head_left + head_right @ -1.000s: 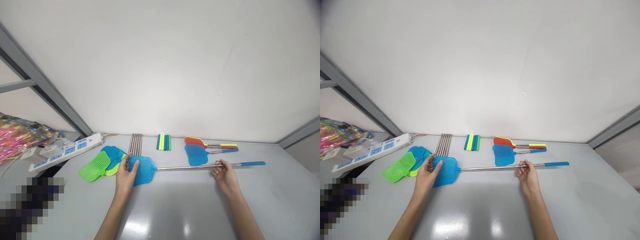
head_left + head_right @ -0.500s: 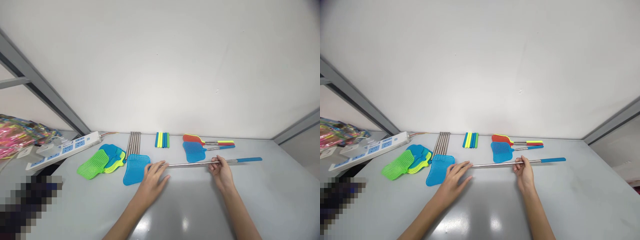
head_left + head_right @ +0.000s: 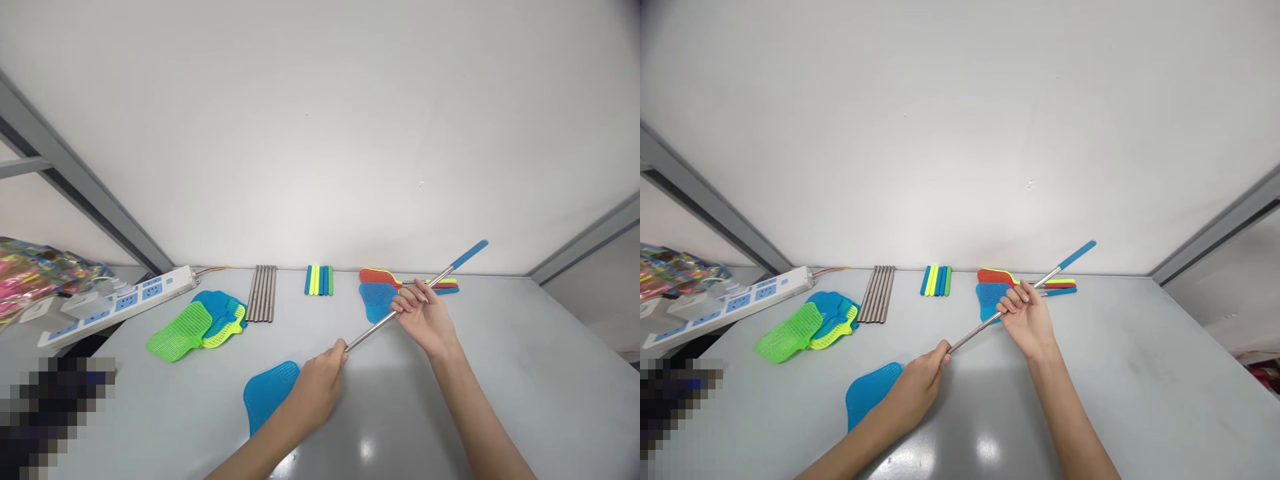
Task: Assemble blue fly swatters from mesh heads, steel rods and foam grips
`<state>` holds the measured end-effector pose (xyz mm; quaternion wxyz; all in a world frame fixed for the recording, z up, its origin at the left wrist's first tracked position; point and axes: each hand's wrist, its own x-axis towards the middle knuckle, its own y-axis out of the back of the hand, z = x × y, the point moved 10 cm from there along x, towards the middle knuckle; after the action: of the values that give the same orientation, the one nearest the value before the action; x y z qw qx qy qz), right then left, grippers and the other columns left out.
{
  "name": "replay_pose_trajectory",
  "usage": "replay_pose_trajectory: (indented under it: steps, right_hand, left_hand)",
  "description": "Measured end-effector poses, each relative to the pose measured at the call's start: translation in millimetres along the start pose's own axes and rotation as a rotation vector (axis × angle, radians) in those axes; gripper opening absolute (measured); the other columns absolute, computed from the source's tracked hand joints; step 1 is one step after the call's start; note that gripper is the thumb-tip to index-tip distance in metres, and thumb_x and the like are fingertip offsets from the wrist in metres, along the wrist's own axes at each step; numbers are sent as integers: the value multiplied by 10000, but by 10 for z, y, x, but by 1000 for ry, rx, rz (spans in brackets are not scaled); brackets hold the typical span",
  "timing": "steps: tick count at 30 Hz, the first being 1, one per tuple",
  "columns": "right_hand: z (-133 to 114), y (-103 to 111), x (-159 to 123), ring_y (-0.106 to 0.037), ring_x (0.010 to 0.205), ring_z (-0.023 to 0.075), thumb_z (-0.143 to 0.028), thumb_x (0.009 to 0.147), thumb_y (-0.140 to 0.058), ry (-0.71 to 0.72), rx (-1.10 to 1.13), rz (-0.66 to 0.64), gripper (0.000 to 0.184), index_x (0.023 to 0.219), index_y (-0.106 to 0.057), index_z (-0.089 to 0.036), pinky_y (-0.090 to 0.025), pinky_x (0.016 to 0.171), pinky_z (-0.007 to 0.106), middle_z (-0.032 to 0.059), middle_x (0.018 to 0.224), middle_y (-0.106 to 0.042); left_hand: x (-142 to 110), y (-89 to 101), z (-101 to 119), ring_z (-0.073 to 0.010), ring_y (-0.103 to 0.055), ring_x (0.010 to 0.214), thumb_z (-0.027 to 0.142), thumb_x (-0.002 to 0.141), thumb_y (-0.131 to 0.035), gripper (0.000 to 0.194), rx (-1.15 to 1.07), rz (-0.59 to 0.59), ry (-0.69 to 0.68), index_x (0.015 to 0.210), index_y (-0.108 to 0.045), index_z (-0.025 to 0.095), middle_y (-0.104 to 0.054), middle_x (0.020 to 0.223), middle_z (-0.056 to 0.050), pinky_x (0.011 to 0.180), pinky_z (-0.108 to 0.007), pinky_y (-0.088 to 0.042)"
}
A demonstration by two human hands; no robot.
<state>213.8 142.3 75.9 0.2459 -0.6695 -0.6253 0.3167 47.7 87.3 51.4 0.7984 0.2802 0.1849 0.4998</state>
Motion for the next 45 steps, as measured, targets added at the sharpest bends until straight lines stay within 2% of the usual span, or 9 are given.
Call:
replay_pose_trajectory:
  steps: [6, 10, 14, 20, 25, 30, 33, 40, 45]
  right_hand:
    - [-319, -479, 11, -125, 357, 71, -334, 798, -393, 200, -141, -33, 424, 498, -126, -197, -180, 344, 226, -70, 425, -114]
    - [-198, -631, 96, -78, 353, 71, -321, 802, -392, 151, 61, -116, 424, 498, -126, -192, -141, 327, 217, -74, 412, -98]
    - [-59, -659, 129, -49, 364, 74, -304, 791, -425, 96, 308, -173, 427, 499, -136, -187, -140, 320, 213, -80, 412, -90]
    - [106, -575, 164, -34, 372, 83, -296, 795, -418, 65, 507, -168, 432, 495, -129, -184, -141, 324, 220, -78, 414, -66]
    - [152, -490, 217, -30, 375, 86, -294, 808, -396, 117, 589, -173, 437, 486, -123, -178, -136, 329, 225, -74, 417, -57]
    - [249, -444, 214, -34, 371, 85, -301, 810, -386, 126, 595, -148, 435, 487, -121, -178, -145, 331, 222, -75, 414, -55]
    - [288, -437, 204, -50, 369, 82, -297, 806, -396, 132, 557, -122, 433, 494, -120, -178, -155, 334, 218, -77, 412, -69]
    - [408, -136, 113, -179, 379, 78, -185, 757, -439, 167, 502, 88, 409, 507, -116, -180, -267, 399, 213, -72, 403, -147]
    - [592, 169, -77, -228, 381, 69, -174, 758, -426, 193, 513, 187, 413, 504, -101, -176, -300, 423, 212, -72, 403, -162]
  left_hand:
    - [-42, 96, 204, -119, -255, 424, 382, 822, -276, 250, -238, 6, 58, 644, -371, 233, -287, 482, 53, 432, -225, -182]
    - [-83, 133, 150, -113, -228, 433, 418, 819, -243, 287, -225, -4, 160, 619, -309, 223, -255, 493, 55, 437, -226, -171]
    - [-61, 186, 56, -108, -231, 468, 437, 817, -221, 319, -155, -31, 202, 599, -268, 208, -234, 512, 54, 450, -226, -175]
    - [40, 283, -24, -97, -234, 523, 450, 803, -261, 352, -230, -98, 171, 568, -257, 189, -223, 560, 48, 471, -218, -202]
    - [132, 403, -66, -92, -220, 506, 427, 791, -295, 346, -143, -103, 193, 548, -251, 185, -214, 540, 51, 460, -222, -180]
    - [270, 262, -61, -84, -193, 468, 417, 786, -292, 343, -219, -224, 160, 534, -258, 186, -207, 505, 59, 437, -220, -171]
    - [360, 242, -48, -83, -204, 454, 408, 794, -270, 343, -172, -235, 129, 532, -264, 186, -212, 495, 58, 430, -219, -173]
    - [519, 647, 132, -126, -421, 520, 292, 818, -285, 293, 491, 71, -11, 593, -443, 192, -455, 527, 24, 478, -254, -189]
    - [470, 482, 292, -168, -494, 641, 341, 827, -316, 318, 672, 162, -177, 632, -511, 183, -567, 617, -19, 571, -289, -246]
